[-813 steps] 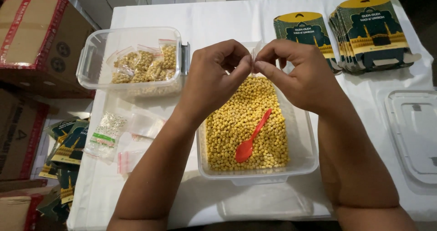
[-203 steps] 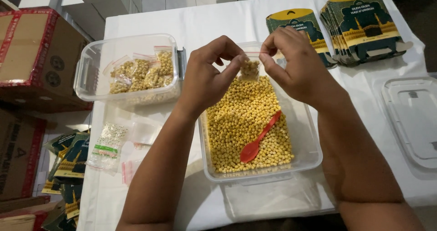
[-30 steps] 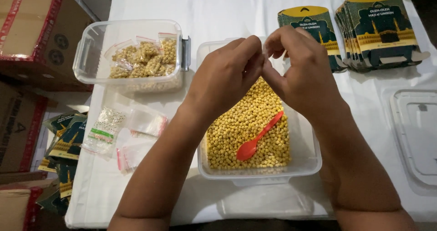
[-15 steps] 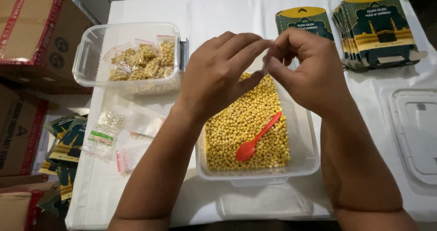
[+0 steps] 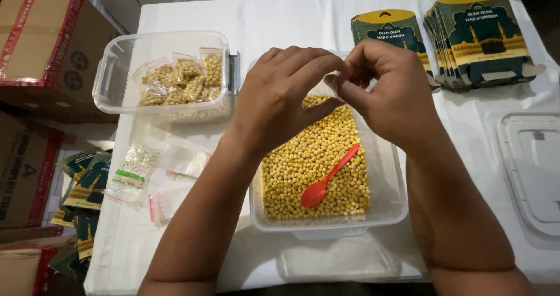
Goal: Packing small yellow beads into plastic bags using a spoon and sealing them.
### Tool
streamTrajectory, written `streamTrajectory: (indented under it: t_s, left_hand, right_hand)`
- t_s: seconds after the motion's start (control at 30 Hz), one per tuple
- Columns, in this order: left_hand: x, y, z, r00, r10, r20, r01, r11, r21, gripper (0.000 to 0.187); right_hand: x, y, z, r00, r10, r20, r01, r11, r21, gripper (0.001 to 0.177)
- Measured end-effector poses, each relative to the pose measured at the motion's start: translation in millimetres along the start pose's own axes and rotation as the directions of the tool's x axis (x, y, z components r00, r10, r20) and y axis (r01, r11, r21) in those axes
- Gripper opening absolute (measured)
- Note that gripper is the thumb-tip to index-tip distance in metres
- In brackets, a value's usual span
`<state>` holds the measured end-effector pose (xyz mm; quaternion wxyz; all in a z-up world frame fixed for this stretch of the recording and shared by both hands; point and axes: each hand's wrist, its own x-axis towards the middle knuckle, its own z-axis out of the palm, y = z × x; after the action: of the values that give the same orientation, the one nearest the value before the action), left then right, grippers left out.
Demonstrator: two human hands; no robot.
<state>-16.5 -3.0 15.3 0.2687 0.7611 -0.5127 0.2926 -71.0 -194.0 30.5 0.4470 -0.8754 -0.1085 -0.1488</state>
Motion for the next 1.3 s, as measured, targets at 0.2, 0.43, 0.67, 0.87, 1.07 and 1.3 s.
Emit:
streamTrajectory:
  t_s: [0.2, 0.43, 0.67, 0.87, 1.07, 1.3]
  left_hand:
    - [-3.7, -1.1, 7.9, 0.998, -0.045, -0.034, 0.042, 0.996, -0.08, 0.049]
    - [-4.9, -6.0, 13.3, 0.994, -0.106, -0.012, 0.104, 0.99, -0.096, 0.04]
    - [-7.6, -15.9, 13.9, 0.989, -0.147, -0.029, 0.14, 0.975, -0.172, 0.038]
    - [-12.1, -28.4, 25.6, 0.957, -0.283, 0.068, 0.29, 0.91, -0.295, 0.039]
    - [-14.4, -32.7, 28.6, 0.952, -0.297, 0.073, 0.305, 0.92, -0.247, 0.042]
    - [-14.3, -32.8, 30.8, 0.95, -0.303, 0.082, 0.314, 0.919, -0.241, 0.044]
  right_hand:
    - [-0.8, -0.8, 3.4, 0.999, -0.027, -0.033, 0.027, 1.0, -0.005, 0.024]
    - [-2.0, 1.8, 5.4, 0.992, -0.097, -0.082, 0.086, 0.988, -0.124, 0.03]
    - [-7.1, -13.9, -13.5, 0.984, -0.179, -0.005, 0.174, 0.959, -0.223, 0.011]
    - [-14.4, -16.3, -9.2, 0.824, 0.223, 0.521, 0.041, 0.894, -0.446, 0.012]
    - [-27.6, 34.3, 44.9, 0.361, 0.282, 0.889, 0.659, 0.597, -0.457, 0.009]
    - [-19.1, 45.2, 57.1, 0.374, 0.043, 0.927, 0.662, 0.688, -0.299, 0.014]
